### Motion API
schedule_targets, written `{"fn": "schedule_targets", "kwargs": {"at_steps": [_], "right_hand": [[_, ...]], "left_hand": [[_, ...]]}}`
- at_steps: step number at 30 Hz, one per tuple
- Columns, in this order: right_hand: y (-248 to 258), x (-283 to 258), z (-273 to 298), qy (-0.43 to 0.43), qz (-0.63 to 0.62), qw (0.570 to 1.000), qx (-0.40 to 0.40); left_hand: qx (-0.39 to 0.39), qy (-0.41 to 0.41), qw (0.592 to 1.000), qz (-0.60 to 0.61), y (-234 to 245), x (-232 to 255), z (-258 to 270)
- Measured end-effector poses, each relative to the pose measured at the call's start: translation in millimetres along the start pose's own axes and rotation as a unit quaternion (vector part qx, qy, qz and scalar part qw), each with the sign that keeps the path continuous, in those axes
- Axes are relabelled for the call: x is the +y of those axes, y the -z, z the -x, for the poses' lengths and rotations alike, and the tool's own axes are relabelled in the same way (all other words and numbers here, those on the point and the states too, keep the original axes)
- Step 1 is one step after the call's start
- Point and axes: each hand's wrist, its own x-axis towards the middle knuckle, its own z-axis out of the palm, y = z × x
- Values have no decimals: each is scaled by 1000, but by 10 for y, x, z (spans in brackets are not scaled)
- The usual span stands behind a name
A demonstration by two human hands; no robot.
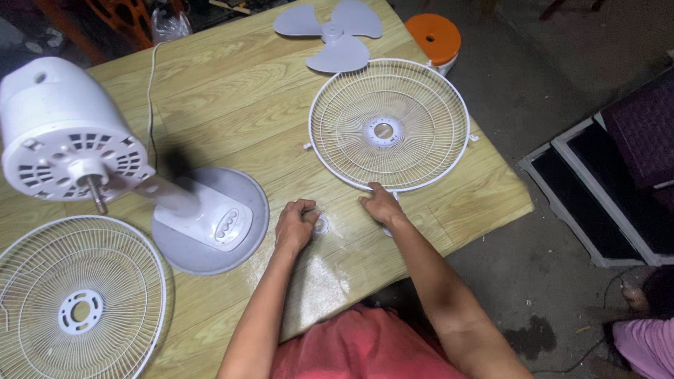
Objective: The person assembles a table fan by attaching the front grille, securing it with a nut, and then mounting the fan blade onto the motor shaft. The assembly is performed on a wooden table with all parts laid out.
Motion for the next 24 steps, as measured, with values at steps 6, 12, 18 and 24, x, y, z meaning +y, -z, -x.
{"fn": "schedule_targets", "kwargs": {"at_steps": [6, 12, 18, 24], "right_hand": [[-15, 130, -142, -42, 2, 999, -18], [54, 104, -73, -41, -2, 999, -14], [86, 113, -68, -43, -28, 998, -29], [57, 195, -73, -17, -39, 999, -22]], "left_hand": [[-52, 20, 994, -98, -74, -60, -40], [-97, -8, 983, -156, -285, -228, -71], [-57, -89, 961, -255, -573, -618, -64], [-20, -112, 956, -272, -685, -751, -122]]}}
